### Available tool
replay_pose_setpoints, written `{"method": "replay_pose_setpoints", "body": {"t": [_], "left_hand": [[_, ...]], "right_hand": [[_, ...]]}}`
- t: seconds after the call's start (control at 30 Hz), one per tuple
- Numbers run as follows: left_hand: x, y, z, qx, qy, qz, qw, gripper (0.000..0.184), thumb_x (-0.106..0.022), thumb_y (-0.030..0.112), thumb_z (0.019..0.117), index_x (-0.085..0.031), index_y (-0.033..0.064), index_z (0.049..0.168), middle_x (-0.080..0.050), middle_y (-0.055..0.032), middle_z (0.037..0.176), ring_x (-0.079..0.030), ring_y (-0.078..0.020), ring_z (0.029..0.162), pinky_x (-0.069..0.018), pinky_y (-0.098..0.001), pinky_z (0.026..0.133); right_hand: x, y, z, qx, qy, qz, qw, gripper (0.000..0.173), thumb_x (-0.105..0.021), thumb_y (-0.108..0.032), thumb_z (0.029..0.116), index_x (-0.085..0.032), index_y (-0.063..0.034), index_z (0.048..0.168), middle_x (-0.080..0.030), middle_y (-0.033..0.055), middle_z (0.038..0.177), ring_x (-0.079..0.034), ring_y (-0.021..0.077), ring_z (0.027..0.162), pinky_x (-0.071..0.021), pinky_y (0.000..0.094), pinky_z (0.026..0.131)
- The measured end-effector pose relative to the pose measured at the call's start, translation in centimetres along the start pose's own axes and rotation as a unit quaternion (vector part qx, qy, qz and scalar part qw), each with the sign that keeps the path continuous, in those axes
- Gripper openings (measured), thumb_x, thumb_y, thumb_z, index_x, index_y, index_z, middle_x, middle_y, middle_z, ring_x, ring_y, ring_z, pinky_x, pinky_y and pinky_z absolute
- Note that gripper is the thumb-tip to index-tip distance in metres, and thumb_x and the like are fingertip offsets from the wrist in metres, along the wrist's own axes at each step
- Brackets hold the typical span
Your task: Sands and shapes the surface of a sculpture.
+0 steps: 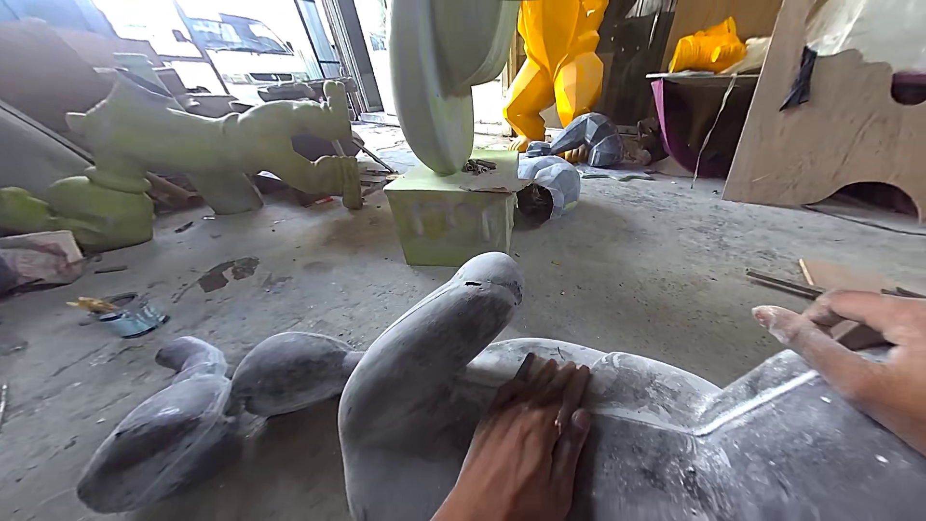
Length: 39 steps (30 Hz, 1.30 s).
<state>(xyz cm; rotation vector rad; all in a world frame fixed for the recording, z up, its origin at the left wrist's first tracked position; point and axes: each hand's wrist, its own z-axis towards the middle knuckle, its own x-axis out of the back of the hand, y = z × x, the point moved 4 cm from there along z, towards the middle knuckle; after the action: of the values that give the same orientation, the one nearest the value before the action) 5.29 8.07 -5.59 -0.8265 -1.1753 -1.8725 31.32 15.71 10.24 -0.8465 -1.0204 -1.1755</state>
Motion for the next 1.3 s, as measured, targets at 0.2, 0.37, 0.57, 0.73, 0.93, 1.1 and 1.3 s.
{"method": "replay_pose_setpoints", "body": {"t": [0.2, 0.37, 0.57, 0.73, 0.93, 1.1, 1.3], "left_hand": [[1.0, 5.3, -5.0, -0.064, -0.019, -0.084, 0.994, 0.050, -0.026, 0.030, 0.1115, -0.048, 0.0220, 0.156, -0.042, 0.0043, 0.163, -0.034, -0.0156, 0.152, -0.0323, -0.0457, 0.123], [0.0, 6.1, 1.1, -0.013, -0.043, -0.061, 0.997, 0.050, -0.024, 0.040, 0.1107, -0.053, 0.0345, 0.151, -0.049, 0.0153, 0.156, -0.038, -0.0064, 0.149, -0.0298, -0.0420, 0.125], [0.0, 7.9, 1.4, 0.015, -0.029, -0.011, 0.999, 0.050, -0.023, 0.041, 0.1104, -0.057, 0.0347, 0.147, -0.053, 0.0156, 0.152, -0.044, -0.0076, 0.145, -0.0345, -0.0421, 0.122], [-0.4, 9.6, -0.5, -0.020, 0.004, -0.013, 1.000, 0.050, -0.026, 0.038, 0.1102, -0.055, 0.0297, 0.150, -0.051, 0.0117, 0.155, -0.040, -0.0114, 0.149, -0.0311, -0.0410, 0.125], [4.5, 7.4, 2.0, 0.043, -0.030, -0.212, 0.976, 0.041, -0.037, 0.036, 0.1112, -0.064, 0.0238, 0.139, -0.071, 0.0007, 0.124, -0.067, -0.0111, 0.114, -0.0538, -0.0399, 0.101], [8.1, 9.1, 4.5, -0.023, -0.003, -0.263, 0.964, 0.040, -0.038, 0.038, 0.1114, -0.069, 0.0157, 0.122, -0.063, 0.0002, 0.125, -0.060, -0.0104, 0.115, -0.0516, -0.0351, 0.098], [8.3, 12.2, 5.9, -0.041, -0.017, -0.288, 0.956, 0.043, -0.037, 0.040, 0.1115, -0.067, 0.0166, 0.132, -0.058, -0.0048, 0.138, -0.056, -0.0174, 0.125, -0.0479, -0.0426, 0.103]], "right_hand": [[-0.5, 0.5, 0.6, 0.024, 0.100, -0.082, 0.991, 0.059, -0.046, -0.073, 0.0911, -0.061, -0.0203, 0.070, -0.054, 0.0068, 0.056, -0.061, 0.0314, 0.057, -0.0415, 0.0516, 0.048], [0.5, -0.3, -0.4, 0.007, 0.072, -0.093, 0.993, 0.060, -0.047, -0.072, 0.0943, -0.059, -0.0196, 0.067, -0.056, 0.0073, 0.056, -0.063, 0.0307, 0.059, -0.0423, 0.0506, 0.051], [0.6, -0.4, -0.5, -0.016, 0.052, -0.084, 0.995, 0.061, -0.048, -0.072, 0.0944, -0.062, -0.0182, 0.070, -0.059, 0.0082, 0.060, -0.064, 0.0307, 0.062, -0.0441, 0.0516, 0.054], [0.8, -0.7, -0.2, -0.011, 0.046, -0.080, 0.996, 0.059, -0.051, -0.069, 0.0946, -0.059, -0.0175, 0.067, -0.058, 0.0076, 0.059, -0.063, 0.0300, 0.061, -0.0427, 0.0505, 0.053], [0.8, -0.7, -1.0, 0.015, 0.060, -0.080, 0.995, 0.063, -0.047, -0.073, 0.0951, -0.063, -0.0171, 0.073, -0.059, 0.0094, 0.060, -0.063, 0.0310, 0.061, -0.0419, 0.0501, 0.053], [1.0, -0.2, -1.1, 0.103, 0.021, -0.021, 0.994, 0.082, -0.012, -0.079, 0.0968, -0.069, -0.0219, 0.086, -0.067, 0.0058, 0.073, -0.069, 0.0290, 0.073, -0.0489, 0.0539, 0.061], [2.7, 0.1, -1.7, 0.157, -0.075, 0.065, 0.983, 0.091, -0.008, -0.090, 0.0871, -0.072, -0.0258, 0.098, -0.073, 0.0019, 0.089, -0.071, 0.0249, 0.091, -0.0506, 0.0583, 0.074]]}}
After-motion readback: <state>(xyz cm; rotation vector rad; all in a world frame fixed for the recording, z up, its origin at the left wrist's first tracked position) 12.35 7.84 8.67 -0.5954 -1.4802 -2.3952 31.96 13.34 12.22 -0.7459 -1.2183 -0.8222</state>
